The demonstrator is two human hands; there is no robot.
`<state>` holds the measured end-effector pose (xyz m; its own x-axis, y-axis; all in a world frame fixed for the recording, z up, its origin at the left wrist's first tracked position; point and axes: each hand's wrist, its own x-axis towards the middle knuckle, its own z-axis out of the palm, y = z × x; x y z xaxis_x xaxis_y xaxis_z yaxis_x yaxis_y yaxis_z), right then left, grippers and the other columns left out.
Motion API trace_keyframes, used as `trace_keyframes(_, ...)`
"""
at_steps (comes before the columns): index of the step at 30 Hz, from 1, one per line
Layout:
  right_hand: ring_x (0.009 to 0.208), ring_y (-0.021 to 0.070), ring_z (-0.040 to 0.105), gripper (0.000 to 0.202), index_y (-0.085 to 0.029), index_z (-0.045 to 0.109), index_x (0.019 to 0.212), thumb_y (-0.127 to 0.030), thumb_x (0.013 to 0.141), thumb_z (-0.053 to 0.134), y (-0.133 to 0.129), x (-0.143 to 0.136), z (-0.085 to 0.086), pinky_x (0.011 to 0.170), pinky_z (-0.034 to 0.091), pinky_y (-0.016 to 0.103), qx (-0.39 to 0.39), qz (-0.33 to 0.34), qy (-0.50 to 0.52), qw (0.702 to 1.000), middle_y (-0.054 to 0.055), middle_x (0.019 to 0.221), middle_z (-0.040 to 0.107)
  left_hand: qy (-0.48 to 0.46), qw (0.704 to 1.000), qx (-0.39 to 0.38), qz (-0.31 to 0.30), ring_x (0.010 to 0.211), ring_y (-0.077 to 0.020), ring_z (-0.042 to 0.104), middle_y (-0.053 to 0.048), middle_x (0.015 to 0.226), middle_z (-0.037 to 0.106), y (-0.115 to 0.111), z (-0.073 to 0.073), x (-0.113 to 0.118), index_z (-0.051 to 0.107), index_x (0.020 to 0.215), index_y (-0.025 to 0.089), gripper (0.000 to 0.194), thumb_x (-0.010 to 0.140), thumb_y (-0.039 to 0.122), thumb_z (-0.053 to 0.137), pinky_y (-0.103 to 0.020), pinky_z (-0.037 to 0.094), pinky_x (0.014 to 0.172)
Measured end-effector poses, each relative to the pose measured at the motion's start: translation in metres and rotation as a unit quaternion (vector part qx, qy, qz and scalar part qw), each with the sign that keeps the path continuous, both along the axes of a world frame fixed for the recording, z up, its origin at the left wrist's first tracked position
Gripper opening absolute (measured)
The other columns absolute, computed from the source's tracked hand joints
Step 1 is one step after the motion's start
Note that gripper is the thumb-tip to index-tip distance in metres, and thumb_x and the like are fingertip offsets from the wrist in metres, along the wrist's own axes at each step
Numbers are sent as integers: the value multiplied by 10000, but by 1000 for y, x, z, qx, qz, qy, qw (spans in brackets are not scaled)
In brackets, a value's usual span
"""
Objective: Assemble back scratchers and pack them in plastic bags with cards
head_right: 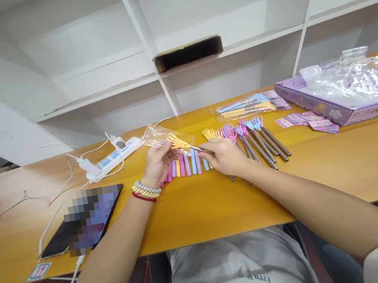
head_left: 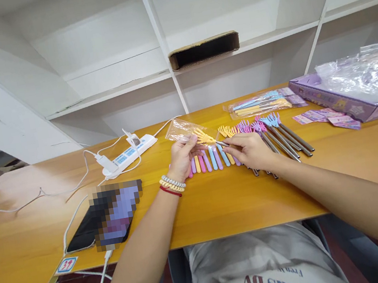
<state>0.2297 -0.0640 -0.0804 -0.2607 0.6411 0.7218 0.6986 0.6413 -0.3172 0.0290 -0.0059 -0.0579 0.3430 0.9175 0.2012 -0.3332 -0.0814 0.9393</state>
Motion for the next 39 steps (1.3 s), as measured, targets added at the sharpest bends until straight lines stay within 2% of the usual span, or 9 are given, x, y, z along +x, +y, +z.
trace_keyframes(5, 624, 143, 567, 204, -142, 676, 880, -279, 870, 526, -1, -2, -1, 610, 439, 260, 37, -7, 22, 999, 70, 728, 664, 61, 996, 22, -54, 660, -146, 663, -95, 821, 706, -2, -4, 0, 640, 827, 100, 281, 722, 354, 696, -219, 499, 557)
trace_keyframes(8, 628, 144, 581, 193, -141, 671, 888, -276, 864, 535, -2, -3, 1, 607, 452, 259, 44, -13, 36, 998, 68, 739, 672, 75, 995, 32, -61, 717, -158, 668, -95, 871, 705, -2, -5, 0, 645, 842, 113, 269, 710, 339, 706, -233, 504, 604)
trace_keyframes(13, 604, 130, 559, 202, -135, 671, 887, -283, 869, 534, -2, -3, 2, 591, 439, 247, 56, -4, 38, 998, 68, 734, 664, -34, 999, 22, -19, 767, -160, 667, -49, 857, 692, 1, -1, -2, 611, 956, 155, 368, 697, 398, 705, -266, 531, 668)
trace_keyframes(17, 588, 126, 541, 218, -148, 674, 872, -307, 878, 525, 0, -3, -1, 584, 417, 243, 37, 12, 14, 999, 54, 684, 639, -95, 995, 7, 21, 706, -125, 656, -10, 783, 676, 3, 2, -1, 618, 896, 157, 283, 701, 339, 715, -236, 542, 643)
trace_keyframes(22, 538, 111, 538, 214, -156, 636, 945, -331, 863, 544, -1, -3, -3, 558, 409, 229, 6, -8, 40, 999, 33, 671, 647, -62, 998, 5, 4, 615, -128, 651, -14, 721, 669, -1, 1, 3, 613, 808, 138, 232, 691, 303, 728, -231, 543, 566)
trace_keyframes(29, 523, 112, 545, 389, -166, 466, 1173, -332, 837, 572, -2, -5, -7, 560, 410, 230, -76, 1, 80, 994, 7, 687, 639, -18, 1000, 11, -13, 586, -149, 653, -44, 673, 677, -6, 1, 6, 628, 769, 112, 245, 686, 321, 726, -244, 532, 562)
trace_keyframes(34, 503, 111, 503, 471, -158, 400, 1232, -337, 829, 566, -4, -7, -4, 545, 389, 237, -127, 21, 74, 989, -23, 635, 585, -61, 998, 10, 33, 585, -133, 643, -29, 659, 669, -4, 4, 5, 617, 743, 114, 208, 689, 284, 724, -233, 526, 558)
trace_keyframes(39, 515, 116, 522, 442, -151, 412, 1205, -284, 811, 560, -6, -6, 5, 532, 394, 240, -195, 25, 83, 977, -32, 602, 576, -109, 986, 12, 124, 531, -110, 620, 1, 643, 656, 11, 11, -10, 597, 767, 133, 215, 675, 279, 725, -208, 505, 479)
